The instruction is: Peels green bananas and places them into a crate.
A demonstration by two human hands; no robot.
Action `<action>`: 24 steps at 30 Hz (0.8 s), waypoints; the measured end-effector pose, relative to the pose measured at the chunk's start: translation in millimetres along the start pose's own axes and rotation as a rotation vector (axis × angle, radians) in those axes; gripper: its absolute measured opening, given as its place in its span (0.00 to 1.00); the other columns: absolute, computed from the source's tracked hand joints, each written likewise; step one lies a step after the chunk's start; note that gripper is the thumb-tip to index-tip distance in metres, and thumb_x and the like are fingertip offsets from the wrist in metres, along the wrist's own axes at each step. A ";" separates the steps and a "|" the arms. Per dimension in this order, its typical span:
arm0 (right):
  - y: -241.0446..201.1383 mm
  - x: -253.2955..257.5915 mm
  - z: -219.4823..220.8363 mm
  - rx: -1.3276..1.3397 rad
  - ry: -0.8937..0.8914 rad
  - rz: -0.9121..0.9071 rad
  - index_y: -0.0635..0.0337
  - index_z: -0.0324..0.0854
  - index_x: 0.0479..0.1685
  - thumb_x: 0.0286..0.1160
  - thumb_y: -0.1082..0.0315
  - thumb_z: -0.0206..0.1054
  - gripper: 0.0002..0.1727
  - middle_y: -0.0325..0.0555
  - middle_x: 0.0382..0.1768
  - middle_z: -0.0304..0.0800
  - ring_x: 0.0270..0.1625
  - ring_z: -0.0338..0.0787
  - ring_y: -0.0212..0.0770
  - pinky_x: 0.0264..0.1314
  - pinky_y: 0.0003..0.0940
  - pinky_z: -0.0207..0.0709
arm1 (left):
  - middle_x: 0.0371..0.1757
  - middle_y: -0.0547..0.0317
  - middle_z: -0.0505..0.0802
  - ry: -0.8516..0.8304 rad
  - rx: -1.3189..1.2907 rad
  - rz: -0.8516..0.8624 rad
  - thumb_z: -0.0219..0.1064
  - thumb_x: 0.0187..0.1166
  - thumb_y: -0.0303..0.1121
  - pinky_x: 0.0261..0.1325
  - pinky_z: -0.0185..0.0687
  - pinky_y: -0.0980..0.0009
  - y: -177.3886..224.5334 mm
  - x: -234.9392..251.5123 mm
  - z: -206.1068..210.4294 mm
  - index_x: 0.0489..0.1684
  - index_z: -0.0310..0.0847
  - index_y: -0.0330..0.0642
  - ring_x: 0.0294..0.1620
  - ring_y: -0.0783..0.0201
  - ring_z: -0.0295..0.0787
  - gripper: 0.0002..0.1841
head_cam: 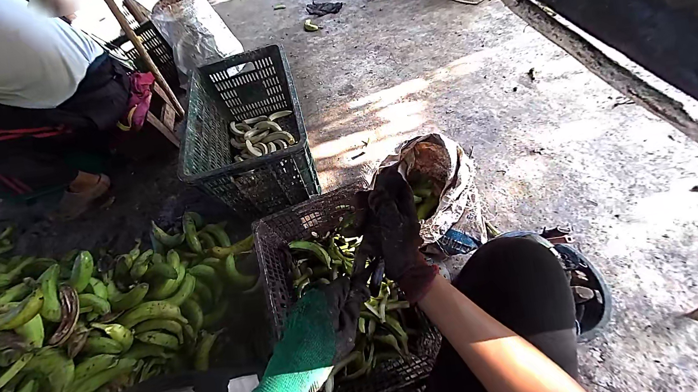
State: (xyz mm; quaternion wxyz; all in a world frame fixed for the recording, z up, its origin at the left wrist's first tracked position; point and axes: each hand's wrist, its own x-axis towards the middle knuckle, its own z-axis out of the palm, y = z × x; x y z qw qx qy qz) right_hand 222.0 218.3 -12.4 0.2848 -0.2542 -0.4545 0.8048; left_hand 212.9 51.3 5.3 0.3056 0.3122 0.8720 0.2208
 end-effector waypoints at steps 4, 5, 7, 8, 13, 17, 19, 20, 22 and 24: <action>-1.3 -1.2 -1.8 0.068 -0.047 -0.009 0.48 0.54 0.85 0.94 0.64 0.46 0.23 0.46 0.34 0.90 0.24 0.90 0.38 0.24 0.32 0.87 | 0.32 0.57 0.86 0.002 -0.107 0.007 0.53 0.88 0.48 0.41 0.83 0.58 -2.6 0.6 -3.4 0.52 0.83 0.44 0.32 0.61 0.85 0.18; -0.6 -1.0 -1.6 0.087 -0.055 -0.010 0.47 0.55 0.85 0.94 0.64 0.46 0.23 0.46 0.34 0.91 0.24 0.90 0.39 0.24 0.32 0.87 | 0.32 0.58 0.86 0.006 -0.092 0.002 0.52 0.89 0.49 0.41 0.83 0.58 -2.3 0.8 -3.1 0.51 0.83 0.45 0.32 0.61 0.86 0.19; -0.2 -1.0 -1.3 0.092 -0.044 0.003 0.45 0.54 0.86 0.94 0.63 0.46 0.24 0.47 0.34 0.91 0.23 0.90 0.40 0.23 0.33 0.87 | 0.36 0.52 0.89 -0.010 0.000 0.016 0.52 0.89 0.49 0.47 0.83 0.53 1.7 0.1 -6.2 0.54 0.84 0.43 0.39 0.56 0.88 0.20; -0.6 -0.8 -2.0 0.078 -0.042 0.010 0.45 0.54 0.86 0.94 0.63 0.46 0.24 0.47 0.34 0.91 0.23 0.89 0.40 0.22 0.32 0.86 | 0.38 0.49 0.90 -0.026 0.057 0.045 0.52 0.89 0.48 0.49 0.83 0.50 2.3 0.7 -7.9 0.55 0.83 0.42 0.42 0.52 0.89 0.21; -5.0 -0.1 -4.6 0.035 -0.066 0.071 0.47 0.58 0.83 0.95 0.59 0.44 0.22 0.45 0.32 0.91 0.19 0.86 0.35 0.17 0.28 0.81 | 0.38 0.45 0.90 -0.095 0.159 0.217 0.55 0.87 0.44 0.48 0.82 0.46 -7.0 0.4 -19.5 0.52 0.84 0.40 0.41 0.47 0.89 0.17; -2.9 12.5 -12.6 0.186 -0.107 0.089 0.49 0.66 0.72 0.96 0.52 0.41 0.19 0.42 0.35 0.90 0.23 0.87 0.34 0.24 0.30 0.85 | 0.35 0.54 0.90 -0.153 -0.059 0.332 0.60 0.84 0.38 0.43 0.83 0.60 -26.3 -4.3 -31.8 0.50 0.86 0.39 0.35 0.62 0.87 0.12; 1.9 18.3 -18.4 0.287 -0.191 0.094 0.49 0.67 0.67 0.95 0.56 0.40 0.16 0.43 0.42 0.88 0.36 0.91 0.40 0.39 0.38 0.88 | 0.34 0.60 0.89 -0.096 -0.242 0.286 0.60 0.82 0.35 0.39 0.82 0.72 -35.2 -12.3 -33.4 0.51 0.85 0.37 0.31 0.73 0.83 0.13; -0.1 18.2 -19.9 0.291 -0.210 0.131 0.51 0.65 0.70 0.94 0.63 0.40 0.15 0.46 0.47 0.87 0.44 0.92 0.45 0.47 0.45 0.89 | 0.33 0.62 0.88 -0.048 -0.315 0.250 0.59 0.84 0.36 0.38 0.82 0.75 -39.0 -16.6 -34.2 0.51 0.84 0.36 0.31 0.75 0.82 0.13; -9.1 15.5 -18.9 0.185 -0.214 0.206 0.55 0.63 0.70 0.85 0.80 0.43 0.19 0.51 0.49 0.87 0.48 0.93 0.50 0.51 0.51 0.89 | 0.35 0.63 0.88 0.082 -0.400 0.175 0.58 0.84 0.37 0.40 0.85 0.74 -49.3 -21.8 -33.6 0.55 0.82 0.35 0.32 0.75 0.85 0.15; -13.6 12.2 -19.4 0.049 -0.260 0.225 0.55 0.62 0.78 0.80 0.86 0.50 0.28 0.52 0.49 0.88 0.47 0.94 0.49 0.51 0.48 0.91 | 0.33 0.65 0.87 0.195 -0.455 0.116 0.57 0.85 0.38 0.37 0.85 0.75 -52.6 -26.6 -32.4 0.55 0.81 0.35 0.30 0.75 0.85 0.16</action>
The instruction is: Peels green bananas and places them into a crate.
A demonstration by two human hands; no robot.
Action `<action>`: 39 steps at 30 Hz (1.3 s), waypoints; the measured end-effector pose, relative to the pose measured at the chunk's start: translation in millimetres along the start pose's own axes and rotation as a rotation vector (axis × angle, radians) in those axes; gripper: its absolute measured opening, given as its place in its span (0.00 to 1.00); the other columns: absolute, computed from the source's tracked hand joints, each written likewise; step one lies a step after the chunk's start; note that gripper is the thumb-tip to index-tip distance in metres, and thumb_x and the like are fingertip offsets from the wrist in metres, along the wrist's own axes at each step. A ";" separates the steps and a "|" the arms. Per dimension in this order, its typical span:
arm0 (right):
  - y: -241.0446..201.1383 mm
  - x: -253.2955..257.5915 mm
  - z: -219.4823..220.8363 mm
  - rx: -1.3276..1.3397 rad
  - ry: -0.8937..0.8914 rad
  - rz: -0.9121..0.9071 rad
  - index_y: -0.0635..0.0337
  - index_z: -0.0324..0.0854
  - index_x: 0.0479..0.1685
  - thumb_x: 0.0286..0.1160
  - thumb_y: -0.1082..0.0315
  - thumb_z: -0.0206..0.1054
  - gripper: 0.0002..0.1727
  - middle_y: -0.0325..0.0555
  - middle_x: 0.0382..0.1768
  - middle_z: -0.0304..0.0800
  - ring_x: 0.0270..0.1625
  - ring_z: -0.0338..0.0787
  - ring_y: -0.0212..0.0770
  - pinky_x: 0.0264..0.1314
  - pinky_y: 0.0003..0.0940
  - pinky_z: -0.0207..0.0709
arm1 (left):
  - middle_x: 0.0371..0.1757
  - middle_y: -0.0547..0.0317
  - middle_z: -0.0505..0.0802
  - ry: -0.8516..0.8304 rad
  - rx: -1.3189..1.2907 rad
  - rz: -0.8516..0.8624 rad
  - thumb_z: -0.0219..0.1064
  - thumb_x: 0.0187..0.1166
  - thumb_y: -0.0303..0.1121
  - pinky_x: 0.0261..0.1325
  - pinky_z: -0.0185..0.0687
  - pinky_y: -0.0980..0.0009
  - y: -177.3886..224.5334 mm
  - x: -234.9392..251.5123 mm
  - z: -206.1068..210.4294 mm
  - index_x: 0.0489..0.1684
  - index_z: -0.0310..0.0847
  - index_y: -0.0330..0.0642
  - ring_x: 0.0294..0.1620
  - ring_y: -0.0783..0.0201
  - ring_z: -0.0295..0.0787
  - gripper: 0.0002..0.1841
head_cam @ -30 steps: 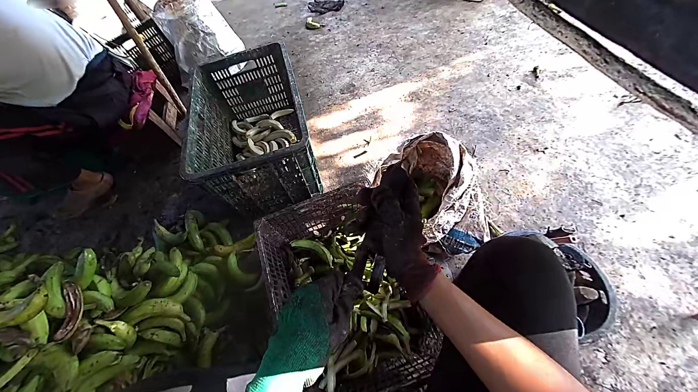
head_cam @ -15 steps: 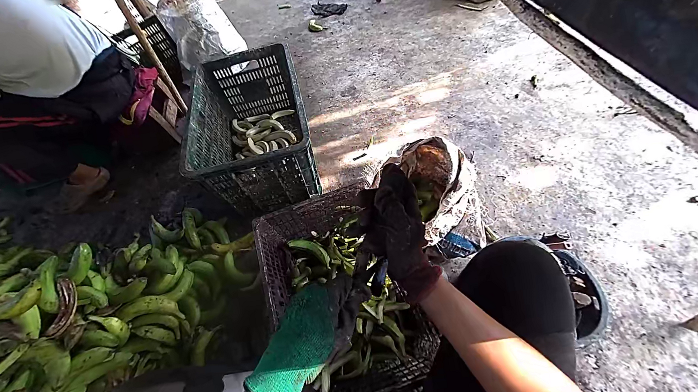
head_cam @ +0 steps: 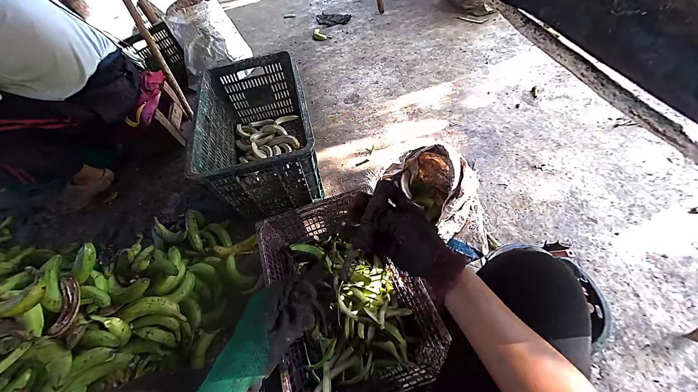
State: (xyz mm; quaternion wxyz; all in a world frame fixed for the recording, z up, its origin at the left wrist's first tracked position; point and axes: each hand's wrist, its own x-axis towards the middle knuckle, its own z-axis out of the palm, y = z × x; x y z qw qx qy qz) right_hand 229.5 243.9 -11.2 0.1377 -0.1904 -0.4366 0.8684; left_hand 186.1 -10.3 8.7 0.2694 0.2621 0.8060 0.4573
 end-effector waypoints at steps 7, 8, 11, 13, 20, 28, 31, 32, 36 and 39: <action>-1.6 -7.6 12.0 -0.260 0.116 0.073 0.52 0.67 0.80 0.77 0.75 0.66 0.30 0.45 0.37 0.87 0.24 0.82 0.31 0.24 0.25 0.78 | 0.32 0.68 0.87 -0.046 0.166 0.110 0.58 0.86 0.42 0.40 0.81 0.78 5.9 0.7 8.1 0.48 0.84 0.40 0.32 0.78 0.83 0.14; -2.1 -8.7 12.5 -0.241 0.082 0.098 0.50 0.66 0.81 0.78 0.75 0.64 0.30 0.46 0.36 0.86 0.24 0.83 0.33 0.24 0.27 0.80 | 0.34 0.64 0.90 -0.071 0.307 0.158 0.58 0.86 0.40 0.43 0.83 0.71 7.2 3.7 7.7 0.49 0.86 0.41 0.34 0.73 0.85 0.14; -0.7 -7.7 10.3 -0.197 -0.071 0.130 0.55 0.65 0.72 0.82 0.76 0.58 0.21 0.48 0.32 0.83 0.24 0.86 0.39 0.25 0.32 0.84 | 0.35 0.58 0.93 -0.151 0.592 0.258 0.61 0.82 0.38 0.45 0.86 0.53 15.6 12.9 8.8 0.48 0.89 0.46 0.36 0.59 0.91 0.11; 2.5 -6.1 8.8 -0.197 -0.148 0.126 0.58 0.67 0.66 0.82 0.76 0.56 0.17 0.48 0.29 0.83 0.21 0.84 0.39 0.23 0.30 0.83 | 0.33 0.56 0.92 -0.176 0.704 0.270 0.61 0.83 0.39 0.43 0.84 0.49 26.5 17.6 9.7 0.47 0.89 0.48 0.35 0.54 0.91 0.11; -4.7 -4.4 4.8 -0.207 -0.149 0.152 0.56 0.65 0.71 0.89 0.73 0.51 0.16 0.46 0.27 0.81 0.19 0.83 0.36 0.21 0.29 0.81 | 0.33 0.47 0.93 -0.254 0.832 0.311 0.64 0.78 0.37 0.43 0.84 0.42 34.7 14.1 29.0 0.46 0.90 0.45 0.37 0.43 0.92 0.10; -0.4 -3.5 3.8 -0.193 -0.179 0.171 0.59 0.70 0.60 0.89 0.73 0.50 0.10 0.45 0.26 0.80 0.19 0.81 0.35 0.21 0.28 0.80 | 0.34 0.50 0.93 -0.301 0.819 0.283 0.62 0.78 0.38 0.39 0.83 0.41 31.9 22.7 26.4 0.50 0.89 0.49 0.36 0.45 0.92 0.12; -0.9 -3.6 8.6 -0.171 -0.174 0.189 0.59 0.70 0.58 0.91 0.70 0.47 0.09 0.43 0.26 0.81 0.19 0.81 0.33 0.20 0.25 0.79 | 0.34 0.47 0.93 -0.233 0.818 0.222 0.59 0.83 0.40 0.41 0.83 0.41 36.7 29.8 21.0 0.51 0.88 0.45 0.38 0.44 0.92 0.13; -1.7 -4.2 8.2 -0.157 -0.158 0.199 0.59 0.70 0.61 0.92 0.69 0.47 0.10 0.44 0.26 0.81 0.19 0.82 0.34 0.20 0.26 0.80 | 0.35 0.48 0.93 -0.260 0.797 0.237 0.59 0.82 0.39 0.41 0.84 0.41 35.1 27.3 23.2 0.51 0.88 0.45 0.38 0.45 0.92 0.13; -5.1 -1.4 7.2 -0.114 -0.143 0.217 0.59 0.69 0.65 0.91 0.70 0.50 0.11 0.46 0.25 0.81 0.18 0.83 0.36 0.20 0.27 0.81 | 0.34 0.52 0.93 -0.311 0.752 0.222 0.60 0.83 0.38 0.41 0.85 0.43 31.6 28.8 26.4 0.53 0.88 0.47 0.35 0.49 0.92 0.13; -2.7 -3.1 8.2 -0.105 -0.131 0.260 0.60 0.71 0.61 0.92 0.68 0.51 0.10 0.45 0.23 0.80 0.17 0.82 0.34 0.20 0.26 0.81 | 0.36 0.48 0.93 -0.284 0.822 0.175 0.60 0.82 0.39 0.44 0.84 0.41 36.1 28.0 26.5 0.53 0.89 0.47 0.39 0.44 0.92 0.13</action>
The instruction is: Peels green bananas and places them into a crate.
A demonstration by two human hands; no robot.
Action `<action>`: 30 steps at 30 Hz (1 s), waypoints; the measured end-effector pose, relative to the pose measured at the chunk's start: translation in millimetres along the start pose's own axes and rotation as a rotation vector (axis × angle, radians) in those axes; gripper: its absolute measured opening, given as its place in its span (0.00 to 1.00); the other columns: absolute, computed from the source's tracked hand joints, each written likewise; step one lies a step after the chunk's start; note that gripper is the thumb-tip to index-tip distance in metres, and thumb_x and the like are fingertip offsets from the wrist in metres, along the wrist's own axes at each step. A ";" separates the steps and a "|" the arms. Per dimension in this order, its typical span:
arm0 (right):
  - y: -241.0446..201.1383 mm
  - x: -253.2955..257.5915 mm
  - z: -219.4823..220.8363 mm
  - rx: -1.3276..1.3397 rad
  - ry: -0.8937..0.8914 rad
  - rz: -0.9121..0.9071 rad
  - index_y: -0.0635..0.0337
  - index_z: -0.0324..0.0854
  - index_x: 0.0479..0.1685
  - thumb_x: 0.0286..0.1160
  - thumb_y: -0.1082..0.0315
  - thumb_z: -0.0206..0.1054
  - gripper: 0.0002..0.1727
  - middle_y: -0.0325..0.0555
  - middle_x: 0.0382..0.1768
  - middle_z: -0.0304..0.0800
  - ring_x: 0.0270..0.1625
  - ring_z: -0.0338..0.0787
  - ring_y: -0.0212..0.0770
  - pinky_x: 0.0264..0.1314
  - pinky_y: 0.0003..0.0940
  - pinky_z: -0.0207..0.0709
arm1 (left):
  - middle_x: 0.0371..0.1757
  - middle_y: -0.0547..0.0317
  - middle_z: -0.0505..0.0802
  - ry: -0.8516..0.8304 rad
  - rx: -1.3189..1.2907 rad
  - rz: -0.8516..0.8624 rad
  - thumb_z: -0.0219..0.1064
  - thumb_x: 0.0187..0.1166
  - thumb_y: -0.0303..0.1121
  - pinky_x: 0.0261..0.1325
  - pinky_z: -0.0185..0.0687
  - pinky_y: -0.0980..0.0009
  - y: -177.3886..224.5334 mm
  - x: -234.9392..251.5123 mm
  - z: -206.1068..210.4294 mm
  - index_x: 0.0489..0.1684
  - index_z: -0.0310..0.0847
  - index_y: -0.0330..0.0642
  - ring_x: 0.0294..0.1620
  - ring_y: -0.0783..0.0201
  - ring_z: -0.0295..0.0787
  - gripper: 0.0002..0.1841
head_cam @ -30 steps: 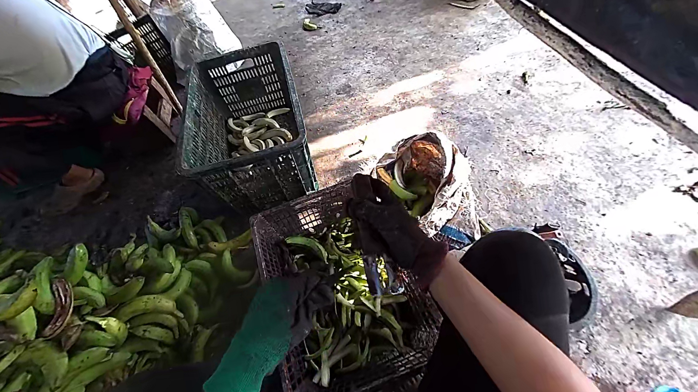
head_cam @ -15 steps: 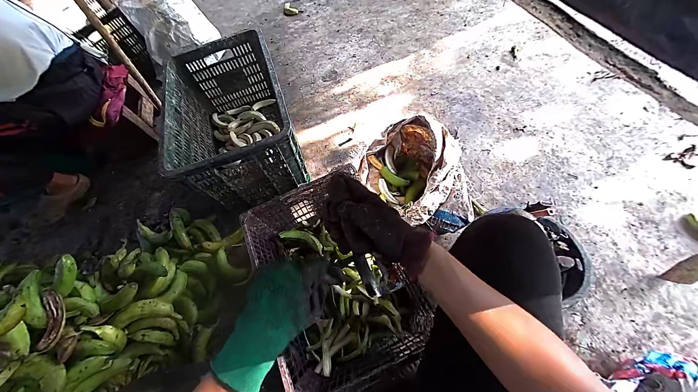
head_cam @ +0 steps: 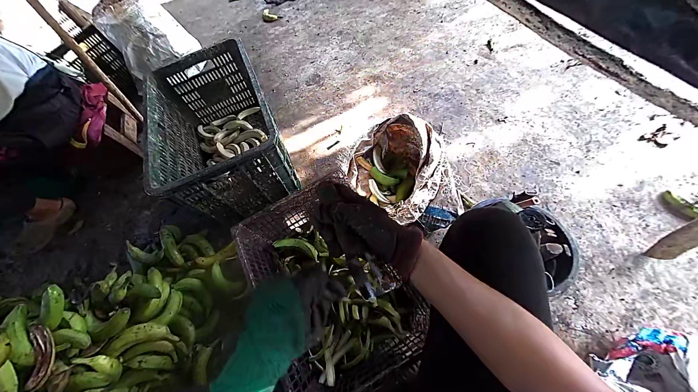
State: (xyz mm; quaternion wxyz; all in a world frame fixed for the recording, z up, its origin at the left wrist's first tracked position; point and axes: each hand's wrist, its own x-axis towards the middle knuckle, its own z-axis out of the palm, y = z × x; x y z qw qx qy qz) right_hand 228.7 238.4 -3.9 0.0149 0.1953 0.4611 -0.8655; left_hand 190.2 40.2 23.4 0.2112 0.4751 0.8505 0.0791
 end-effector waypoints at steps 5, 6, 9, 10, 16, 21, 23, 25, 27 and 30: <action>-3.4 -3.4 -5.5 0.094 -0.083 -0.020 0.57 0.73 0.60 0.93 0.61 0.50 0.13 0.44 0.28 0.83 0.21 0.83 0.32 0.22 0.23 0.80 | 0.45 0.43 0.94 -0.144 0.068 -0.020 0.57 0.85 0.40 0.52 0.82 0.37 -5.0 8.9 13.3 0.61 0.87 0.47 0.48 0.39 0.92 0.16; -8.3 -5.9 -6.3 0.108 -0.088 -0.041 0.56 0.73 0.62 0.93 0.61 0.51 0.12 0.44 0.29 0.84 0.21 0.83 0.32 0.21 0.23 0.80 | 0.44 0.43 0.94 -0.109 0.048 -0.034 0.57 0.85 0.41 0.51 0.82 0.37 -9.8 10.9 15.6 0.61 0.87 0.46 0.48 0.39 0.92 0.17; -17.6 -5.9 -12.3 0.092 0.014 -0.186 0.51 0.70 0.63 0.91 0.62 0.51 0.10 0.39 0.27 0.81 0.20 0.81 0.31 0.21 0.24 0.79 | 0.37 0.50 0.95 0.113 -0.091 0.037 0.61 0.81 0.41 0.42 0.87 0.42 -15.1 -1.0 21.5 0.52 0.90 0.45 0.38 0.47 0.94 0.15; -18.3 -4.8 -14.4 0.088 0.051 -0.227 0.50 0.70 0.63 0.90 0.63 0.53 0.11 0.38 0.27 0.81 0.22 0.81 0.31 0.23 0.26 0.80 | 0.39 0.51 0.95 0.226 -0.212 0.033 0.62 0.81 0.38 0.44 0.89 0.47 -15.7 -3.0 21.2 0.53 0.90 0.41 0.38 0.52 0.94 0.15; -1.2 -22.1 9.9 -0.061 -0.107 -0.364 0.58 0.69 0.78 0.89 0.68 0.56 0.21 0.44 0.45 0.89 0.35 0.87 0.30 0.33 0.26 0.83 | 0.48 0.55 0.89 1.140 -1.036 -0.082 0.43 0.94 0.31 0.51 0.88 0.72 -31.3 23.9 -31.5 0.68 0.67 0.24 0.45 0.70 0.90 0.18; -19.3 -80.8 15.1 -0.107 0.091 -0.533 0.65 0.67 0.79 0.84 0.73 0.59 0.24 0.46 0.46 0.89 0.39 0.87 0.28 0.42 0.25 0.84 | 0.49 0.46 0.88 1.075 -1.060 0.142 0.49 0.90 0.31 0.56 0.85 0.67 -26.3 53.4 -23.0 0.64 0.72 0.21 0.50 0.63 0.88 0.18; -34.7 -112.9 -9.2 -0.206 0.281 -0.563 0.59 0.69 0.80 0.82 0.71 0.62 0.26 0.44 0.41 0.91 0.32 0.87 0.29 0.33 0.25 0.82 | 0.35 0.71 0.91 0.709 -1.261 0.440 0.60 0.86 0.37 0.37 0.83 0.80 1.8 67.4 -27.0 0.49 0.85 0.47 0.33 0.78 0.85 0.09; -44.1 -159.7 -43.0 -0.197 0.423 -0.616 0.45 0.69 0.80 0.82 0.70 0.60 0.26 0.39 0.41 0.92 0.32 0.88 0.29 0.31 0.25 0.83 | 0.41 0.72 0.93 0.419 -1.143 0.378 0.68 0.80 0.40 0.42 0.89 0.74 57.9 56.7 -43.1 0.55 0.86 0.52 0.38 0.73 0.90 0.11; -50.7 -216.8 -76.1 -0.231 0.527 -0.751 0.39 0.65 0.83 0.85 0.70 0.57 0.28 0.43 0.48 0.93 0.38 0.92 0.34 0.35 0.29 0.88 | 0.52 0.63 0.93 0.321 -1.066 0.336 0.66 0.82 0.42 0.50 0.94 0.65 69.6 50.2 -40.9 0.71 0.79 0.48 0.48 0.64 0.93 0.21; -43.8 -308.4 -108.5 -0.426 0.860 -0.835 0.41 0.67 0.81 0.82 0.69 0.62 0.28 0.45 0.47 0.96 0.37 0.96 0.42 0.33 0.35 0.92 | 0.55 0.63 0.91 0.353 -1.145 0.343 0.57 0.88 0.36 0.53 0.92 0.64 26.8 44.9 -29.2 0.75 0.73 0.41 0.50 0.65 0.91 0.20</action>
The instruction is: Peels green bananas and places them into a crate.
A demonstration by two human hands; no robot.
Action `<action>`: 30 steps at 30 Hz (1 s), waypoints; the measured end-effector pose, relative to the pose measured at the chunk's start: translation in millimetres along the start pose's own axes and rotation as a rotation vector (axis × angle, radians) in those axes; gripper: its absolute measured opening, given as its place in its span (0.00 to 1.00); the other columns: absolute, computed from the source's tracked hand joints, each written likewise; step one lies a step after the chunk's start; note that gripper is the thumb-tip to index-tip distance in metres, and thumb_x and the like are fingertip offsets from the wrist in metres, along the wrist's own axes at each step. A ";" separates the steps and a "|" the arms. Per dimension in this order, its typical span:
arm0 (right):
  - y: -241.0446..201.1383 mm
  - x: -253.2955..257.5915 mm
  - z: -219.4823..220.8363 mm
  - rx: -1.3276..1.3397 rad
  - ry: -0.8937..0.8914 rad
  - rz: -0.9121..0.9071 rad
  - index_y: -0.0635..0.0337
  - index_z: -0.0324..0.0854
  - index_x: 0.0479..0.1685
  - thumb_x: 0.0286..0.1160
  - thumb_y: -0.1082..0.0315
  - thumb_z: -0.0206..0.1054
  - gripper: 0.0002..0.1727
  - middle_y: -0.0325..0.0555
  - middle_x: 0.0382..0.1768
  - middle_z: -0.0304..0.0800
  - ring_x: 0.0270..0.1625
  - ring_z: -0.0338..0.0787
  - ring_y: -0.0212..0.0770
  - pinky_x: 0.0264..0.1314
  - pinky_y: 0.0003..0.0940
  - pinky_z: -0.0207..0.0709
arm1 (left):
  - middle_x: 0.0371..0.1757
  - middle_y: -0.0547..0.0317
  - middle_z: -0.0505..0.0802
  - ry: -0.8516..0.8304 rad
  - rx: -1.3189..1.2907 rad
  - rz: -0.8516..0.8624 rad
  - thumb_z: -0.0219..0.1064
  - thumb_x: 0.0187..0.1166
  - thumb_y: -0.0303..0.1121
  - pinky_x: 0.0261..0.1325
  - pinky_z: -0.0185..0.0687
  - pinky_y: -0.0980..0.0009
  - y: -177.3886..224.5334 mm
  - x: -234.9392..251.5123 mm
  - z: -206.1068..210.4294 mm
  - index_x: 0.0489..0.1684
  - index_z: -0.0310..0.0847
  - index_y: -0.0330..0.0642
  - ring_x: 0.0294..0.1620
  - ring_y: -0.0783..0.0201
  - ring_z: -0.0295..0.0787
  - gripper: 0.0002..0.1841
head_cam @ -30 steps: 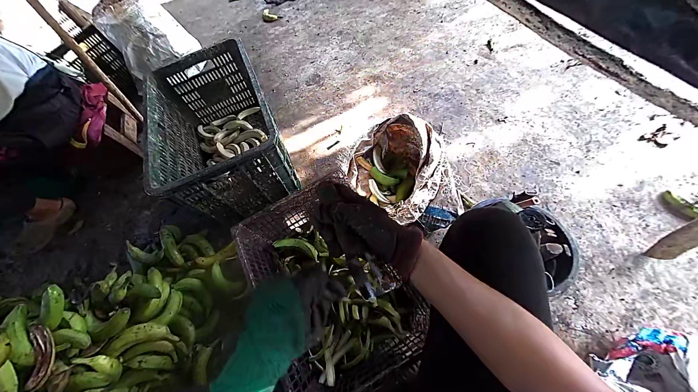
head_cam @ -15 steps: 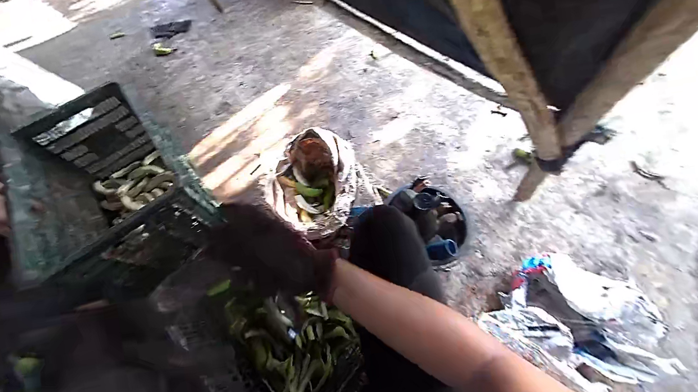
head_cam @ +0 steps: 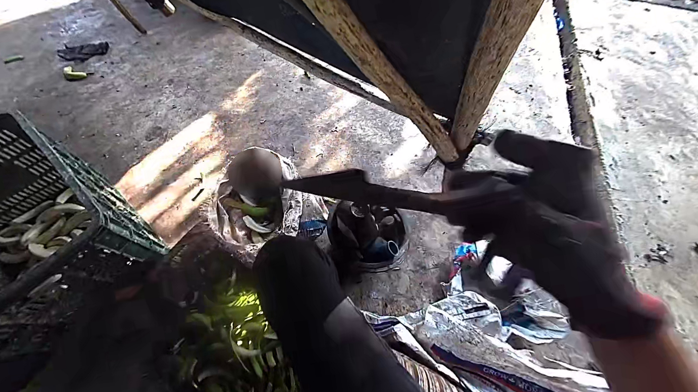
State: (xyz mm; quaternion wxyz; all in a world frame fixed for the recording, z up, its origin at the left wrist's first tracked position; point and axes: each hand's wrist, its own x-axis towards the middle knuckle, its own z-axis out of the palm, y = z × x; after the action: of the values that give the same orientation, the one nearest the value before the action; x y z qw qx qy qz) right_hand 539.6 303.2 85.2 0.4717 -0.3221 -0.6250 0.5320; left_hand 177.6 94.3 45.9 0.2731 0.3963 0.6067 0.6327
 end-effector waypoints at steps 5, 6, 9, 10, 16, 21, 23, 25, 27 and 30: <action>39.7 -29.2 -74.4 -0.345 0.207 0.048 0.51 0.67 0.80 0.76 0.72 0.66 0.30 0.37 0.45 0.95 0.37 0.95 0.34 0.36 0.33 0.92 | 0.47 0.67 0.94 0.277 -0.167 -0.170 0.52 0.92 0.36 0.50 0.94 0.63 -16.3 -35.7 -37.5 0.66 0.71 0.48 0.47 0.64 0.94 0.12; 56.0 -26.7 -77.2 -0.466 0.220 0.074 0.58 0.66 0.82 0.77 0.71 0.66 0.31 0.43 0.49 0.92 0.39 0.94 0.35 0.38 0.36 0.92 | 0.46 0.67 0.95 0.295 -0.198 -0.186 0.52 0.92 0.35 0.49 0.94 0.63 -17.6 -41.2 -38.8 0.63 0.73 0.50 0.45 0.64 0.95 0.10; 92.1 -6.9 -70.1 -0.838 0.151 0.241 0.64 0.69 0.81 0.83 0.68 0.62 0.27 0.60 0.50 0.90 0.39 0.92 0.50 0.41 0.54 0.87 | 0.46 0.67 0.94 0.316 -0.183 -0.184 0.52 0.91 0.34 0.50 0.94 0.61 -17.5 -59.3 -38.7 0.65 0.70 0.49 0.45 0.63 0.94 0.10; 102.1 0.5 -66.4 -0.901 0.105 0.299 0.63 0.69 0.80 0.84 0.66 0.61 0.26 0.62 0.49 0.90 0.39 0.92 0.54 0.42 0.58 0.86 | 0.46 0.69 0.93 0.343 -0.143 -0.181 0.52 0.90 0.33 0.49 0.93 0.61 -11.7 -65.3 -32.7 0.64 0.69 0.48 0.44 0.64 0.94 0.10; 160.6 38.5 -21.9 -1.106 -0.253 0.611 0.54 0.65 0.86 0.86 0.63 0.58 0.29 0.65 0.64 0.86 0.63 0.88 0.65 0.66 0.69 0.76 | 0.49 0.65 0.92 0.429 -0.107 -0.190 0.56 0.90 0.34 0.50 0.93 0.58 -16.9 -101.1 -49.3 0.68 0.71 0.46 0.46 0.61 0.94 0.13; 192.7 48.1 0.0 -1.084 -0.363 0.543 0.58 0.71 0.81 0.81 0.58 0.67 0.30 0.66 0.67 0.85 0.68 0.85 0.66 0.71 0.70 0.74 | 0.50 0.68 0.93 0.448 0.010 -0.215 0.56 0.90 0.35 0.50 0.94 0.64 -14.6 -117.3 -60.1 0.73 0.72 0.43 0.47 0.66 0.93 0.17; 148.5 50.7 13.7 -1.185 -0.351 0.357 0.59 0.75 0.78 0.84 0.59 0.61 0.25 0.70 0.65 0.85 0.66 0.85 0.72 0.66 0.77 0.72 | 0.53 0.64 0.92 0.493 0.061 -0.236 0.57 0.90 0.38 0.49 0.94 0.65 -10.7 -125.1 -68.3 0.77 0.70 0.42 0.47 0.65 0.93 0.20; 97.3 52.2 25.5 -1.070 -0.257 0.093 0.63 0.76 0.76 0.88 0.58 0.56 0.25 0.63 0.50 0.90 0.48 0.91 0.60 0.53 0.65 0.81 | 0.56 0.57 0.93 0.555 -0.016 -0.254 0.55 0.90 0.37 0.51 0.95 0.61 -13.3 -125.4 -72.5 0.78 0.69 0.42 0.48 0.60 0.95 0.21; 50.6 47.1 39.3 -0.761 -0.262 -0.159 0.69 0.76 0.72 0.85 0.61 0.58 0.24 0.46 0.39 0.90 0.36 0.88 0.34 0.43 0.37 0.86 | 0.56 0.53 0.93 0.617 -0.136 -0.287 0.54 0.90 0.36 0.51 0.94 0.59 -21.9 -119.7 -66.4 0.77 0.70 0.41 0.50 0.57 0.95 0.20; 7.0 34.3 89.8 -0.233 -0.354 -0.472 0.63 0.83 0.56 0.82 0.67 0.65 0.11 0.41 0.43 0.94 0.45 0.94 0.35 0.50 0.36 0.89 | 0.53 0.50 0.93 0.467 -0.373 -0.288 0.50 0.92 0.40 0.51 0.93 0.58 -33.1 -98.8 -36.7 0.72 0.73 0.37 0.49 0.56 0.94 0.20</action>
State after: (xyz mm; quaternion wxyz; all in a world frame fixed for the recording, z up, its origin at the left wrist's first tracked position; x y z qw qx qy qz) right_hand 443.2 303.4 87.8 0.4259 -0.1226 -0.8116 0.3805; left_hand 195.6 -3.8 -1.6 0.2812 0.0940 0.5764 0.7615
